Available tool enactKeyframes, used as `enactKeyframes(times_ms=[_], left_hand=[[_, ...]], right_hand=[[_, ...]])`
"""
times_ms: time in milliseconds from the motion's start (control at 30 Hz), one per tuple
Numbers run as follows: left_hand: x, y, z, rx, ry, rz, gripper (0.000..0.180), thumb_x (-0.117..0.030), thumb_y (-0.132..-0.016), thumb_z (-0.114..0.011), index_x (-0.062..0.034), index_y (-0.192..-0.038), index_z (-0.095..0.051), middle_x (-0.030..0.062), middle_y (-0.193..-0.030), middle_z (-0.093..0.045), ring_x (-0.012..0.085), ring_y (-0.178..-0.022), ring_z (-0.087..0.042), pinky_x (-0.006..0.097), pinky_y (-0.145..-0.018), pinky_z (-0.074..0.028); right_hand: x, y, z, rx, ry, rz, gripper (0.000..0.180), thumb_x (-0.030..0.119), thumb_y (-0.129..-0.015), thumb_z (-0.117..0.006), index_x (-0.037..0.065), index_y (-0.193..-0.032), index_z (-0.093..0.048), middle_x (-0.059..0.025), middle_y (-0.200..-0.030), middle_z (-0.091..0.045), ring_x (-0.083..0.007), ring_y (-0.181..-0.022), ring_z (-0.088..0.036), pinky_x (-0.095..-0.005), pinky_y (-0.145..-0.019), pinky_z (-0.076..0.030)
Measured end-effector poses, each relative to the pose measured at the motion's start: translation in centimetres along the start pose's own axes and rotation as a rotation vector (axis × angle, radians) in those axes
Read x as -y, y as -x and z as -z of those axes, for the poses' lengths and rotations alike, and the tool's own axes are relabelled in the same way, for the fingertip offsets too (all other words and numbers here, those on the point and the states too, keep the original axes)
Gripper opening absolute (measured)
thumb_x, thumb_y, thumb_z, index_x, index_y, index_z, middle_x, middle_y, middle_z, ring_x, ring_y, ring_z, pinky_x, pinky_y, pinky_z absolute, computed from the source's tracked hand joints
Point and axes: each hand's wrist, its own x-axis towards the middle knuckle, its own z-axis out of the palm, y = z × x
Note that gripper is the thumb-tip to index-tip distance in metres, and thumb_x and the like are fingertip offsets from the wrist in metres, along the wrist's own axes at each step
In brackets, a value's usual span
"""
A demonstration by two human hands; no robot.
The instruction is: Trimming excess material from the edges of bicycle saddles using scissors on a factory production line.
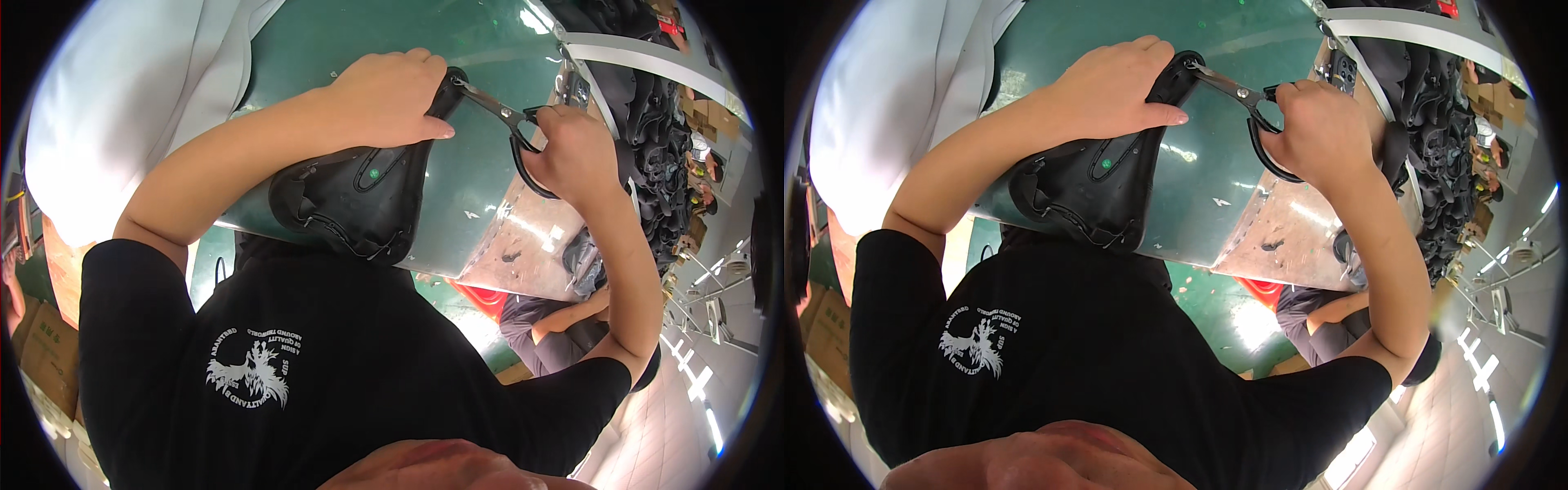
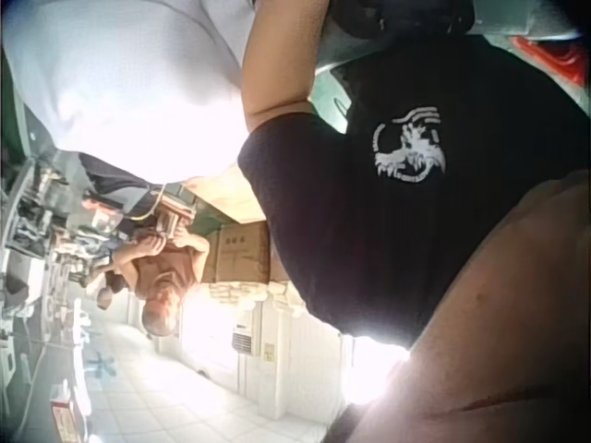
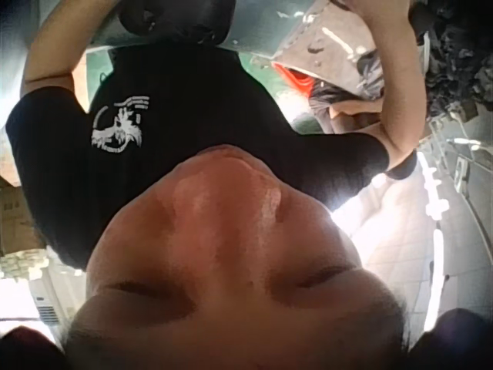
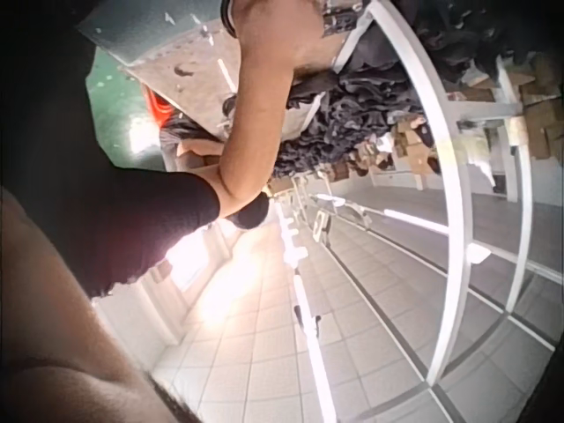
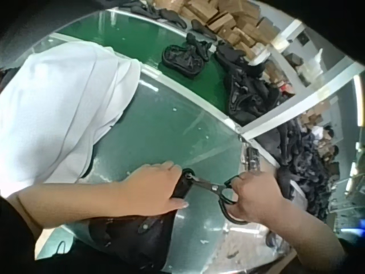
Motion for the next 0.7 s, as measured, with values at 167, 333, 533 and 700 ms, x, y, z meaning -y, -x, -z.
enactKeyframes(times_ms=[167,333,533,700], left_hand=[[0.0,0.0,0.2,0.003,0.015,0.015,0.064,-0.049,-0.086,-0.078,0.0048,-0.113,-0.057,0.0218,-0.112,-0.064,0.0423,-0.101,-0.067,0.049,-0.086,-0.055],[-0.1,0.0,-0.2,-0.025,-0.001,0.002,0.065,-0.049,-0.086,-0.079,0.0050,-0.114,-0.057,0.0220,-0.114,-0.064,0.0428,-0.103,-0.067,0.049,-0.087,-0.055],[-0.2,0.0,0.1,-0.007,0.004,0.024,0.069,-0.050,-0.085,-0.079,0.0045,-0.119,-0.056,0.0222,-0.117,-0.063,0.0421,-0.106,-0.066,0.049,-0.090,-0.054],[0.8,-0.1,-0.6,-0.197,0.058,-0.063,0.059,-0.042,-0.087,-0.080,0.0015,-0.121,-0.058,0.0191,-0.118,-0.063,0.0399,-0.105,-0.066,0.047,-0.090,-0.054]], right_hand=[[0.3,-0.5,0.8,0.052,0.058,0.038,0.028,0.026,-0.075,-0.081,0.003,-0.082,-0.067,-0.0156,-0.079,-0.068,-0.0354,-0.078,-0.070,-0.0464,-0.071,-0.056],[0.7,0.5,0.8,0.108,0.094,0.004,0.026,0.025,-0.077,-0.080,0.003,-0.081,-0.066,-0.0156,-0.078,-0.068,-0.0357,-0.073,-0.071,-0.0476,-0.068,-0.056],[0.7,1.8,1.2,0.074,0.037,-0.056,0.027,0.027,-0.079,-0.079,0.004,-0.081,-0.065,-0.0159,-0.080,-0.070,-0.0359,-0.073,-0.070,-0.0468,-0.069,-0.057],[1.7,4.4,1.6,-0.075,-0.098,-0.331,0.027,0.027,-0.079,-0.079,0.004,-0.087,-0.067,-0.0165,-0.085,-0.070,-0.0387,-0.082,-0.070,-0.0483,-0.070,-0.056]])
